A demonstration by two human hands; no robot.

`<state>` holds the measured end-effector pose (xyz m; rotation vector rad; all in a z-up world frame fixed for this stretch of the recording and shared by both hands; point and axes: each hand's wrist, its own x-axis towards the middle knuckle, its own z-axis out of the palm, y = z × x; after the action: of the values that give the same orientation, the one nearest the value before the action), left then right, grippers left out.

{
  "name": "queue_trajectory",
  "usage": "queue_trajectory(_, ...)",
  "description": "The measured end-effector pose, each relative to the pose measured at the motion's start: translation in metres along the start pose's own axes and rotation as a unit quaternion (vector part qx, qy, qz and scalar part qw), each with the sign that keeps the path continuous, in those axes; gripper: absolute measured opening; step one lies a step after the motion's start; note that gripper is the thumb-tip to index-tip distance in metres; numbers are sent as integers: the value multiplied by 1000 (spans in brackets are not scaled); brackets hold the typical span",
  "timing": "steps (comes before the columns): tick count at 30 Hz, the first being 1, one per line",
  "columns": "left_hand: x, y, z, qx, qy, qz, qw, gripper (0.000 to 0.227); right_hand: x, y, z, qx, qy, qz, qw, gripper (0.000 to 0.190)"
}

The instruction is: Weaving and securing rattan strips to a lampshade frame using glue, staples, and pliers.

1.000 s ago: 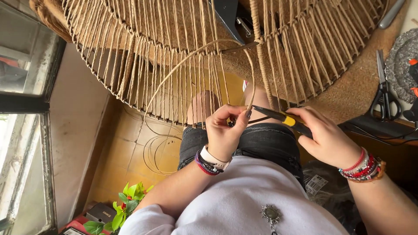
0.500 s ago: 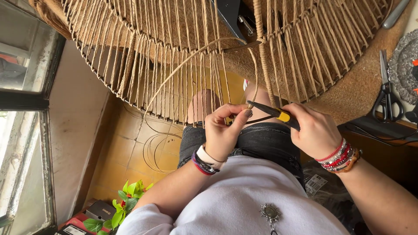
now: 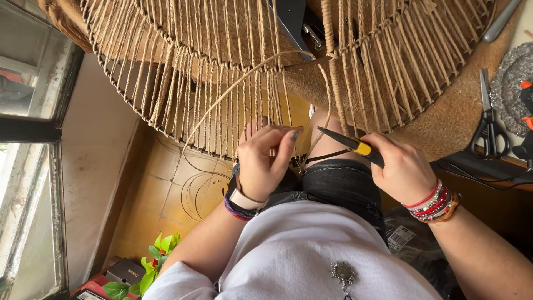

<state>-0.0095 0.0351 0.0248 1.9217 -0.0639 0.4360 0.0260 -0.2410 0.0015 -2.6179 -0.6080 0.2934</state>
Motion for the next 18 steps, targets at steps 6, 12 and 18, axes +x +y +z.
queue_trajectory(6,-4,-15,23,-54,-37,-91,994,9,0,-4,1,-34,7,3,999,38)
queue_trajectory(12,7,-11,5,-6,-103,47,994,3,0,-5,-1,-33,-1,-15,999,37)
queue_trajectory(18,0,-10,-13,54,-257,31,964,10,0,14,4,-23,4,-68,997,54)
